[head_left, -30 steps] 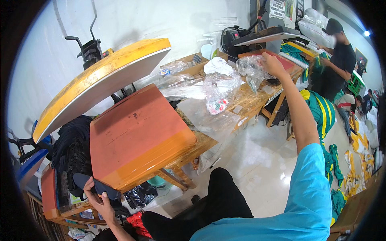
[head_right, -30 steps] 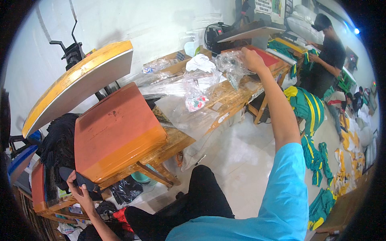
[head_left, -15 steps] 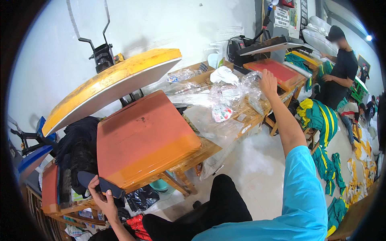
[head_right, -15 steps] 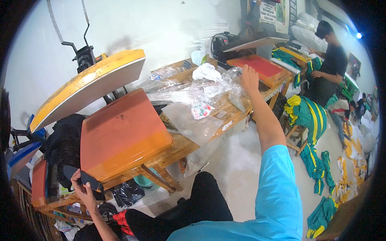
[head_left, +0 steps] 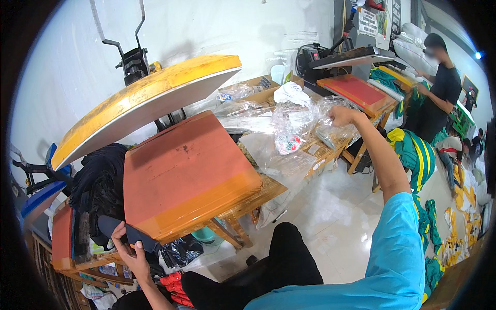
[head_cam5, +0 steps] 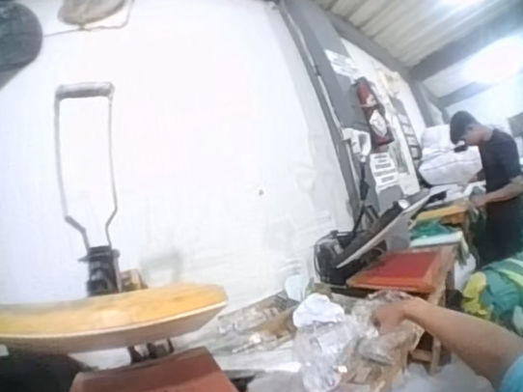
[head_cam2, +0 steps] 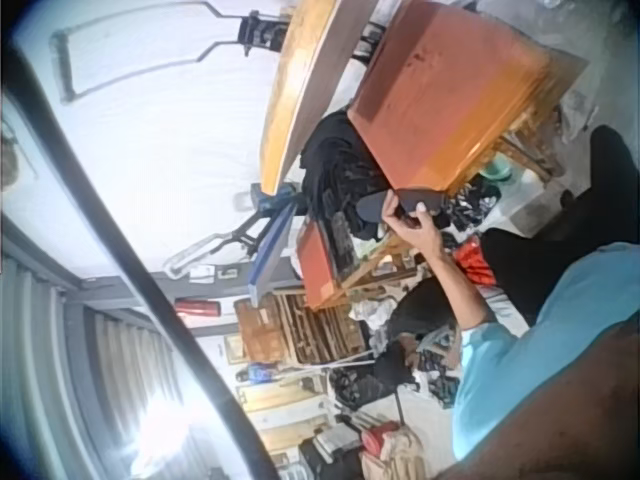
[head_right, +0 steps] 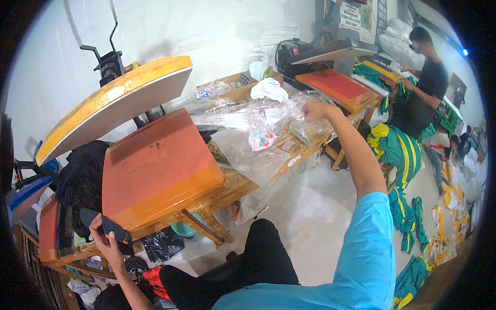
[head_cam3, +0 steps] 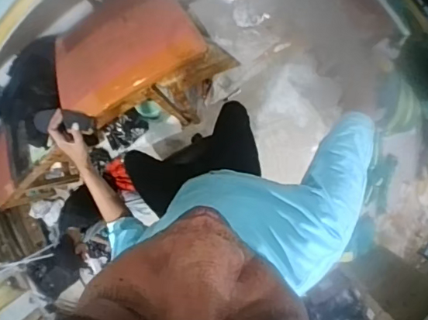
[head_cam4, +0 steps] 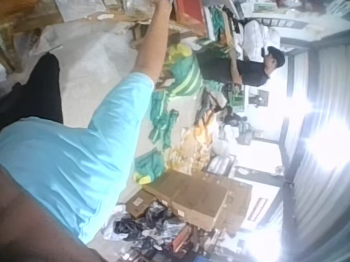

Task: The person places a garment on a heat press, aligns a logo patch, and lowers the press handle to apply heat.

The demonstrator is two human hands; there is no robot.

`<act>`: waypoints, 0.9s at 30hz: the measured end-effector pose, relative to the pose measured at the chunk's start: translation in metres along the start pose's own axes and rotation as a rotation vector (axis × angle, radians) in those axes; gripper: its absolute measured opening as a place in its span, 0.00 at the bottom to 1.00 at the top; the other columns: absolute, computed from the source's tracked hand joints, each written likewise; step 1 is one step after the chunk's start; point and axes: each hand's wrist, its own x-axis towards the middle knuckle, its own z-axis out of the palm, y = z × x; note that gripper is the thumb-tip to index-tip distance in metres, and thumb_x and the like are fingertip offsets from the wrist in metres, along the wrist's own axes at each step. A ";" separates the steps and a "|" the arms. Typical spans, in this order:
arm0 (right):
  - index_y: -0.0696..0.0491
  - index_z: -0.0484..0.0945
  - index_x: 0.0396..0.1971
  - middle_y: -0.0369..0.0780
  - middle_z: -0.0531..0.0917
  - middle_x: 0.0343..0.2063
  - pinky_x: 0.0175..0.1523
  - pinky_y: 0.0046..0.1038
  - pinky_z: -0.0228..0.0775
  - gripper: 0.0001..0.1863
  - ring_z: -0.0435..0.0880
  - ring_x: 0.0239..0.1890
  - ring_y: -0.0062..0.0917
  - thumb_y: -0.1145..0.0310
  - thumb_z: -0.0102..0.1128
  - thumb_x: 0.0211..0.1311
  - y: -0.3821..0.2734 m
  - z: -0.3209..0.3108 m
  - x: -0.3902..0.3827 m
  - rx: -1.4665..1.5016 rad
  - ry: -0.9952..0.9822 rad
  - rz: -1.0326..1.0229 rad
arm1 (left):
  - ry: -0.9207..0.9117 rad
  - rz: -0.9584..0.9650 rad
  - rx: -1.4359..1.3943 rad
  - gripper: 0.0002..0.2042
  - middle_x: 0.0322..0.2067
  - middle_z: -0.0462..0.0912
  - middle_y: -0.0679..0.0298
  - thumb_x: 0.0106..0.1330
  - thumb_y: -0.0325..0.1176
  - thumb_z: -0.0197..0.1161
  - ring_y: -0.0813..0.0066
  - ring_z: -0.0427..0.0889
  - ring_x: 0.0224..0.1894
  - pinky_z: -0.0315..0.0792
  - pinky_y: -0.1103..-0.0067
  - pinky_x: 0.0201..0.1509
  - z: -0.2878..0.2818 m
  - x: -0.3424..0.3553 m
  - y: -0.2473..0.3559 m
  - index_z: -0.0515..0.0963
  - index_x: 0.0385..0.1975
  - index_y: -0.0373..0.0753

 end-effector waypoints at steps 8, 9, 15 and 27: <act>0.57 0.89 0.52 0.53 0.88 0.58 0.69 0.45 0.75 0.28 0.86 0.61 0.49 0.56 0.69 0.54 -0.022 0.009 -0.004 -0.279 -0.219 0.374 | 0.003 0.005 0.007 0.28 0.67 0.71 0.54 0.69 0.45 0.71 0.63 0.71 0.69 0.61 0.68 0.75 -0.004 0.000 0.002 0.70 0.61 0.34; 0.57 0.90 0.51 0.53 0.88 0.58 0.69 0.46 0.75 0.28 0.86 0.61 0.49 0.55 0.69 0.54 -0.022 0.008 -0.001 -0.344 -0.211 0.389 | 0.000 0.012 0.012 0.28 0.68 0.71 0.54 0.69 0.45 0.71 0.63 0.71 0.69 0.61 0.68 0.75 -0.007 -0.001 -0.001 0.70 0.61 0.34; 0.55 0.91 0.44 0.53 0.90 0.48 0.60 0.47 0.80 0.19 0.89 0.52 0.50 0.60 0.67 0.57 0.024 0.009 0.022 -0.503 -0.166 0.095 | -0.007 0.032 -0.021 0.28 0.68 0.71 0.53 0.70 0.45 0.71 0.63 0.71 0.69 0.61 0.67 0.75 0.004 0.004 -0.008 0.70 0.61 0.35; 0.63 0.86 0.45 0.60 0.88 0.44 0.56 0.47 0.78 0.16 0.88 0.50 0.54 0.69 0.66 0.60 0.002 0.024 0.037 0.196 0.463 -0.211 | 0.017 0.006 0.042 0.27 0.68 0.72 0.52 0.70 0.44 0.70 0.61 0.70 0.71 0.60 0.67 0.76 -0.008 -0.003 0.001 0.70 0.61 0.35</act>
